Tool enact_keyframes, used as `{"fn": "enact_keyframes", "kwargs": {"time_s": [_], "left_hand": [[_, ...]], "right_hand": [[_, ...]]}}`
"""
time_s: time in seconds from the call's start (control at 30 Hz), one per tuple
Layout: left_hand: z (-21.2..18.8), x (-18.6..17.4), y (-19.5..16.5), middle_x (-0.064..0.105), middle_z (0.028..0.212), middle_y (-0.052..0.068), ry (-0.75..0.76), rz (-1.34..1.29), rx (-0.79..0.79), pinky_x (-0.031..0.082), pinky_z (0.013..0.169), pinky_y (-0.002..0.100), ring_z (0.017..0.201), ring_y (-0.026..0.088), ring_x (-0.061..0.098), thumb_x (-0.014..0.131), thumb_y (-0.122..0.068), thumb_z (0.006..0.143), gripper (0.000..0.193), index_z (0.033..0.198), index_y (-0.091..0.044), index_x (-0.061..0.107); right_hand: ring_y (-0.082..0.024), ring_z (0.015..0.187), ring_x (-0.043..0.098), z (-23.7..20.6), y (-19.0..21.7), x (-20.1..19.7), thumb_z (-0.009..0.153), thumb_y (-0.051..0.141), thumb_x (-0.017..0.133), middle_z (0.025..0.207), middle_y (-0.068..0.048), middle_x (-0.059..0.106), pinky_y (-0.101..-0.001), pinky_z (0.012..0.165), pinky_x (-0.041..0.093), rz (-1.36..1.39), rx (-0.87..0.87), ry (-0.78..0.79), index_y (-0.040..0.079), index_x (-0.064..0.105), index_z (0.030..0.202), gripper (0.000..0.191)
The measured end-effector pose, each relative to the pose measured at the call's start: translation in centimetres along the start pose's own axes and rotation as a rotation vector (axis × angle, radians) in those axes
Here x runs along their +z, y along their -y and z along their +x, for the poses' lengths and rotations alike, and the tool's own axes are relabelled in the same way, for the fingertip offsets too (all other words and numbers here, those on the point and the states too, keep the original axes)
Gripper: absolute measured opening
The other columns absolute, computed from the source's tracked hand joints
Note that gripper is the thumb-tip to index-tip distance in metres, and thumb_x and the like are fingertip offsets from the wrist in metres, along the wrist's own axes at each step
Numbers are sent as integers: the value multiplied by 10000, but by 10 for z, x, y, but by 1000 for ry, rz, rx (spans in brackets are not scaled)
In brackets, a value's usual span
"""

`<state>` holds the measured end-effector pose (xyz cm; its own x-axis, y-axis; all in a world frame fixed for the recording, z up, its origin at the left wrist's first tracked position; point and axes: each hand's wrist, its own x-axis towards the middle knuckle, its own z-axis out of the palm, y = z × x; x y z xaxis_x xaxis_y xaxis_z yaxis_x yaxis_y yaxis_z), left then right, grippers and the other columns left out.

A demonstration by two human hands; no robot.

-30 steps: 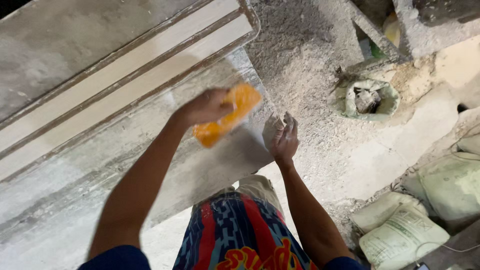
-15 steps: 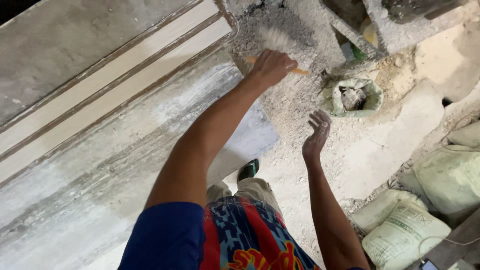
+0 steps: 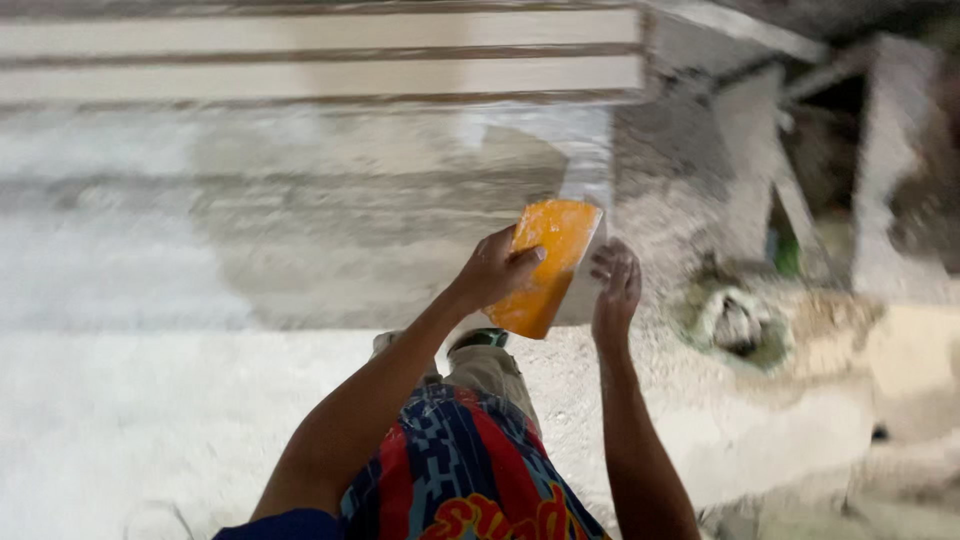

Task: The person wipes a long ornate decorative moulding with a yellow sponge, then uses a brush to clean the detailed carvings. They later mix a white paste in a bucket using a trowel and their hand.

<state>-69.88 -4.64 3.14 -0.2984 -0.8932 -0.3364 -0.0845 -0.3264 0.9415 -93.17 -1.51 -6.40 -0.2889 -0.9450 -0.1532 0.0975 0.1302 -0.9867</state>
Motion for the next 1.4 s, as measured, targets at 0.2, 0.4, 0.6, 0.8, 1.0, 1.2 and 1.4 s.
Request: {"fn": "enact_keyframes", "kwargs": {"time_s": [0.2, 0.4, 0.6, 0.8, 1.0, 1.2, 1.4], "left_hand": [[-121, -94, 1, 727, 785, 129, -414, 200, 110, 587, 636, 340, 695, 181, 759, 633, -264, 985, 309, 1115, 16, 631], [-265, -172, 25, 731, 778, 145, -824, -88, 59, 608, 591, 318, 663, 158, 730, 632, -220, 988, 325, 1147, 63, 637], [-419, -270, 99, 763, 869, 119, -1203, -347, 78, 628, 597, 316, 690, 167, 744, 639, -232, 980, 367, 1186, 71, 650], [-573, -384, 159, 753, 948, 120, -1624, -514, 246, 626, 620, 302, 758, 166, 746, 633, -253, 996, 374, 1176, 75, 628], [-733, -503, 190, 691, 905, 121, -2044, -325, 414, 560, 613, 312, 717, 167, 647, 608, -235, 1088, 329, 1210, 70, 605], [-814, -549, 228, 696, 1084, 98, -2264, -243, 424, 574, 791, 287, 942, 141, 674, 603, -212, 1067, 320, 1270, 31, 561], [-834, -648, 277, 750, 1015, 152, -2200, -349, 49, 629, 687, 328, 828, 184, 745, 606, -219, 1008, 344, 1242, 32, 599]], "right_hand": [[-142, 850, 606, 14, 2, 167, 1130, 466, 468, 915, -21, 624, -325, 798, 545, -142, 116, 519, 46, 614, 1047, 452], [-89, 792, 591, -101, -1, 332, 1064, 454, 456, 860, 27, 587, -278, 706, 536, -172, 95, 806, 95, 631, 1027, 401], [-94, 780, 615, -264, -27, 498, 1054, 430, 450, 866, 28, 635, -286, 697, 541, -260, 73, 1227, 90, 634, 1005, 391], [-166, 682, 569, -416, -94, 630, 1062, 411, 428, 730, -6, 569, -313, 685, 478, -563, -386, 1539, 63, 618, 917, 422], [-124, 813, 612, -544, -146, 679, 1066, 459, 450, 858, -4, 622, -285, 783, 515, -395, -4, 1999, 69, 618, 908, 453], [-110, 791, 654, -596, -157, 827, 1004, 414, 543, 872, -33, 723, -278, 719, 530, -630, -139, 2004, 68, 723, 1050, 393], [-228, 857, 717, -632, -165, 1013, 981, 401, 702, 924, -148, 762, -343, 759, 555, -710, -546, 1801, -15, 757, 1018, 422]]}}
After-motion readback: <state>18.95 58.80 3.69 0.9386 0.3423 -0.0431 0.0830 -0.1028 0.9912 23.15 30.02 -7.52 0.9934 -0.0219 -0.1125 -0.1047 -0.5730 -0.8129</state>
